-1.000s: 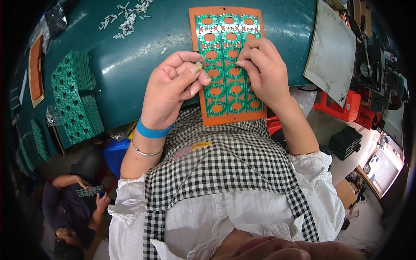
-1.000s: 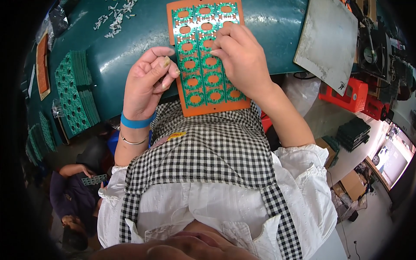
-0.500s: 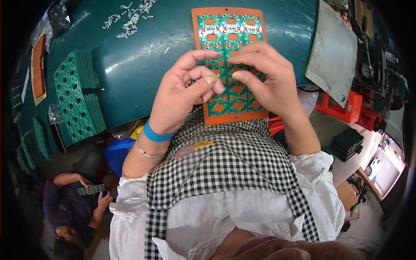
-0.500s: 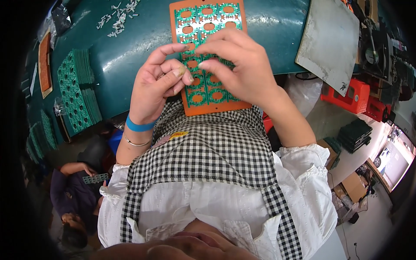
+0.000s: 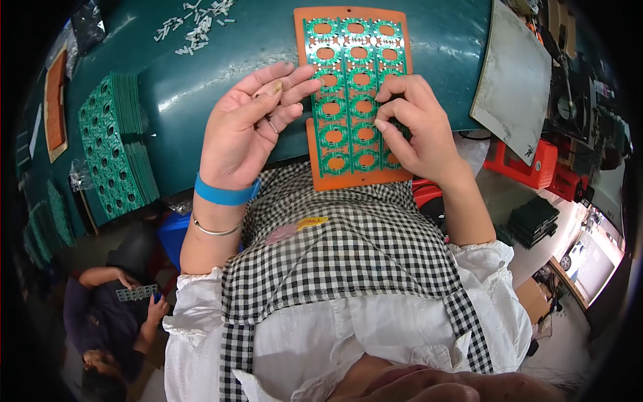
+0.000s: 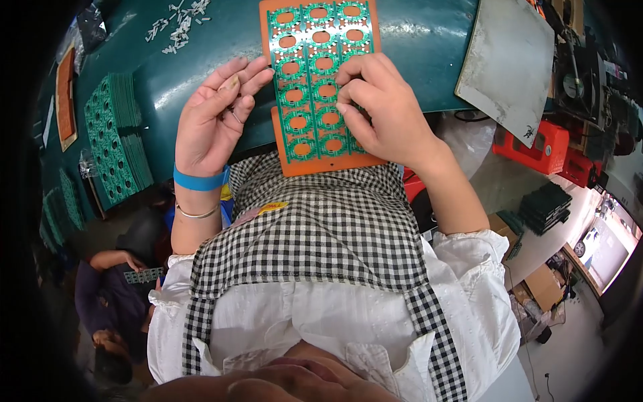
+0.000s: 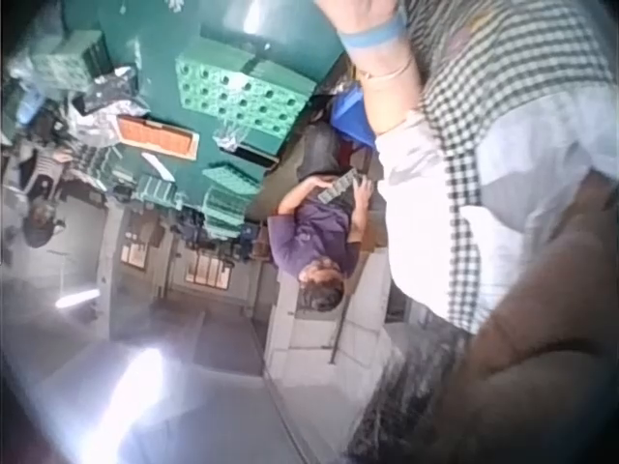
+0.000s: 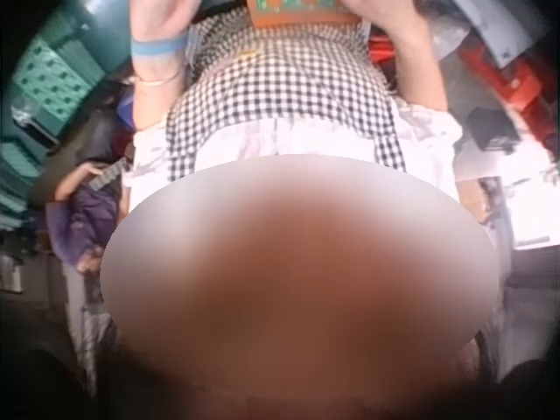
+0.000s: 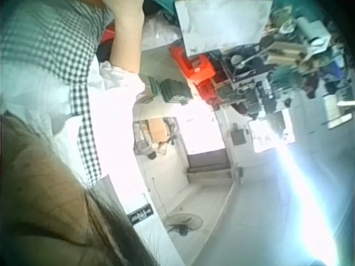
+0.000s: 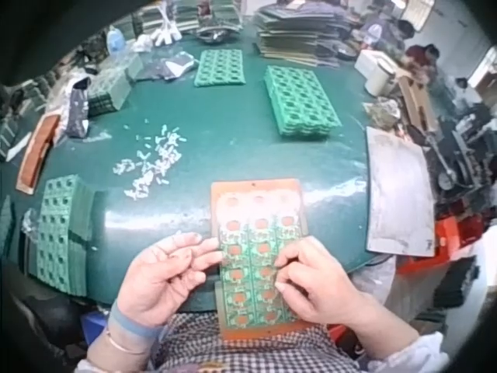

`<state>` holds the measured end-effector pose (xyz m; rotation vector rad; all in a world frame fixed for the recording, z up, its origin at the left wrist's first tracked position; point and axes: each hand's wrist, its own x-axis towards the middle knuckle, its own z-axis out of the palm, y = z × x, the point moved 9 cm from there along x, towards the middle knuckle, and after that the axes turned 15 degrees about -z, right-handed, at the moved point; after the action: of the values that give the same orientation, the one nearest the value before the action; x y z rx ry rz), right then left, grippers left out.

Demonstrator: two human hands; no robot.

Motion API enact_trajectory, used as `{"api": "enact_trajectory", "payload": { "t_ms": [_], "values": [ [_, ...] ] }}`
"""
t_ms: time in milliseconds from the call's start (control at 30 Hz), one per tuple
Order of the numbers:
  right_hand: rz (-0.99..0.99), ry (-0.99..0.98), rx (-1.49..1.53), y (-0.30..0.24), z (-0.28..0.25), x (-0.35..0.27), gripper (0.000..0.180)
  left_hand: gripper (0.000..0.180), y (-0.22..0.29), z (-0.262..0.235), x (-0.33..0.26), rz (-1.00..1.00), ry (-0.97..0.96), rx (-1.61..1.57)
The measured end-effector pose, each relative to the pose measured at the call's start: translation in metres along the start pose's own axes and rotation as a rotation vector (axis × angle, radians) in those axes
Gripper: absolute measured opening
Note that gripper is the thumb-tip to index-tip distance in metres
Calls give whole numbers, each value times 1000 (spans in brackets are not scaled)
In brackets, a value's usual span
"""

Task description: The person assembles electronic components onto a circuit board strip by hand, using an assembly jig to hold the circuit board in place.

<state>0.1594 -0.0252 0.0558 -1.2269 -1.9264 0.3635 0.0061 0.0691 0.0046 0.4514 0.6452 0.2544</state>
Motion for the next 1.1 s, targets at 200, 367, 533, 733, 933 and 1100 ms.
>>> {"api": "enact_trajectory", "payload": {
  "t_ms": [200, 367, 533, 733, 933, 1100],
  "values": [
    [-17, 3, -18, -1, 1, 2, 14, 33, 0, 4, 0, -1, -31, -43],
    [-19, -8, -10, -2, 2, 2, 14, 37, 4, 8, -2, 46, 138, 3],
    [-33, -20, -22, -4, 1, 2, 15, 37, 0, 6, -1, 11, 58, 32],
    [-50, -29, -49, -4, 3, 3, 14, 33, -7, -3, -1, -68, -52, 19],
    [-130, -36, -186, -12, 6, 8, 13, 31, -6, 14, 2, -45, -22, 9],
    [-160, -104, -222, -15, 11, 8, 13, 31, -6, 9, -3, -38, 145, 116]
  ]
}}
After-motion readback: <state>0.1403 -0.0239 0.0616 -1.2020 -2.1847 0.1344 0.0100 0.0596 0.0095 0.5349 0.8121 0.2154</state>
